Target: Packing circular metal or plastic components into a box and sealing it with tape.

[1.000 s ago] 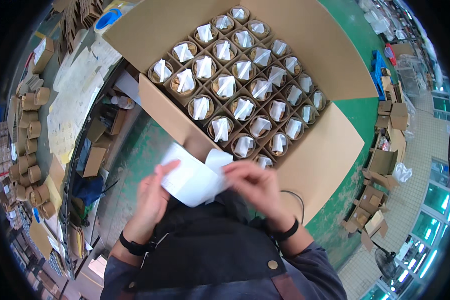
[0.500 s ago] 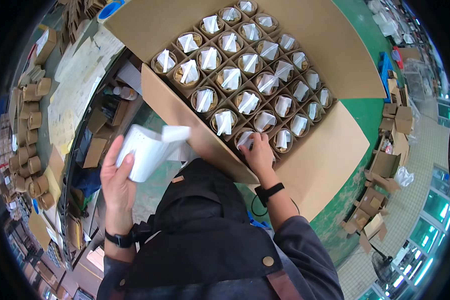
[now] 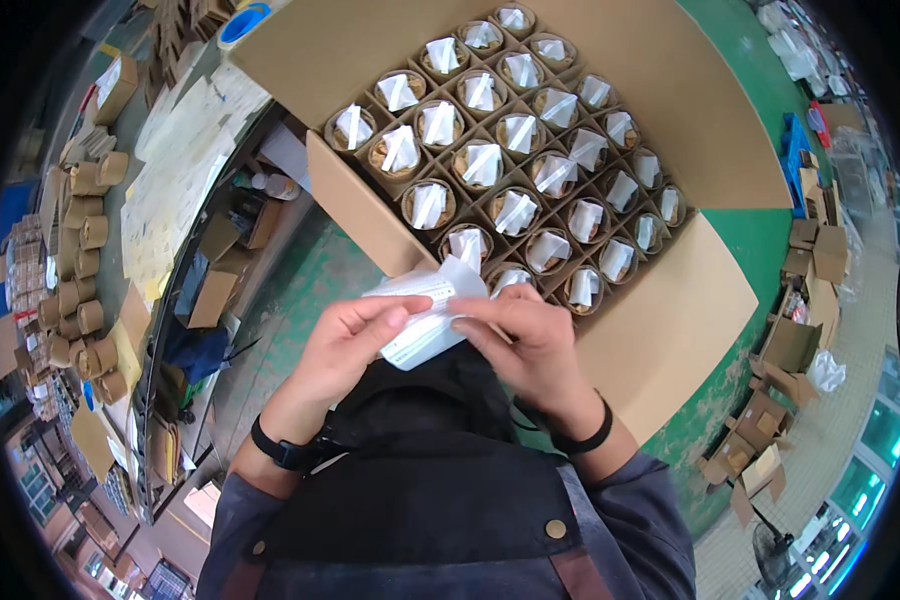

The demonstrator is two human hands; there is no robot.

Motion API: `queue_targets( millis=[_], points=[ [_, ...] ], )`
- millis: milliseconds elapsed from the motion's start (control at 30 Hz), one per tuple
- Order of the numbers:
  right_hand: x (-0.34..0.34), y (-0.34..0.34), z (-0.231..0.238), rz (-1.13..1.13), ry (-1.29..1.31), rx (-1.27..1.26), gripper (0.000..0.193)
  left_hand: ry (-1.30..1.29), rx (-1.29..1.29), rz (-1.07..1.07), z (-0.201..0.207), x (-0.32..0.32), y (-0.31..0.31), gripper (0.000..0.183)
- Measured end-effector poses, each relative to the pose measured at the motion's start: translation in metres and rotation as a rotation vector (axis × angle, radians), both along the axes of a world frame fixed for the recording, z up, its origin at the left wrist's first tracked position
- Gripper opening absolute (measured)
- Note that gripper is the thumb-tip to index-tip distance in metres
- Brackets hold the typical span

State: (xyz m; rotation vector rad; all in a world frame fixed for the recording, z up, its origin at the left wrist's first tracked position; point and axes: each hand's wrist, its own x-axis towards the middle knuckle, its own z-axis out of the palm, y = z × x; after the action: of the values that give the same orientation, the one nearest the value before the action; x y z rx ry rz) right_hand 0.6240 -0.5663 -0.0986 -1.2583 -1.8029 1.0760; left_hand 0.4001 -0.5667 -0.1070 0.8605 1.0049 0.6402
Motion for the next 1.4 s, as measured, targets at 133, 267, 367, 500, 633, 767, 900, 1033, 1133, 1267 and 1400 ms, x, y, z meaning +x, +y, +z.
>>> queue_targets(
  millis=[133,267,367,500,633,767,900,1033,1133,1267,1400],
  points=[
    [0.001,-0.02,-0.019,-0.107,0.204,-0.087,0.016,-0.208,-0.221,0.122,-0.008,0.006,-0.005,0.049],
    [0.009,-0.019,-0.03,-0.132,0.541,-0.517,0.026,-0.199,-0.206,0.086,-0.013,0.012,-0.001,0.059],
    [0.018,-0.009,-0.028,-0.08,0.452,-0.506,0.024,-0.119,-0.192,-0.031,-0.011,0.021,0.003,0.062],
    [0.024,-0.004,-0.022,-0.023,0.276,-0.361,0.017,-0.162,-0.192,0.022,-0.007,0.026,0.004,0.064],
    [0.021,-0.017,-0.03,-0.103,0.197,-0.169,0.017,-0.144,-0.212,0.064,-0.013,0.025,0.004,0.065],
    [0.026,-0.014,-0.043,-0.093,0.287,-0.28,0.011,-0.036,-0.23,0.129,-0.018,0.021,0.004,0.066],
    [0.04,-0.004,-0.064,-0.195,0.641,-0.515,0.013,-0.083,-0.199,0.194,-0.02,0.02,0.006,0.067],
    [0.029,0.006,-0.053,0.0,0.401,-0.374,0.033,-0.117,-0.225,0.207,-0.016,0.027,0.008,0.068],
    [0.019,-0.001,-0.058,-0.071,0.388,-0.434,0.026,-0.145,-0.23,0.22,-0.013,0.031,0.011,0.068],
    [0.018,0.0,-0.053,-0.141,0.306,-0.243,0.014,-0.156,-0.277,0.319,-0.02,0.028,0.008,0.067],
    [0.078,0.011,-0.097,-0.371,0.28,-0.44,0.008,-0.074,-0.126,0.495,-0.023,0.009,0.009,0.063]
  ],
)
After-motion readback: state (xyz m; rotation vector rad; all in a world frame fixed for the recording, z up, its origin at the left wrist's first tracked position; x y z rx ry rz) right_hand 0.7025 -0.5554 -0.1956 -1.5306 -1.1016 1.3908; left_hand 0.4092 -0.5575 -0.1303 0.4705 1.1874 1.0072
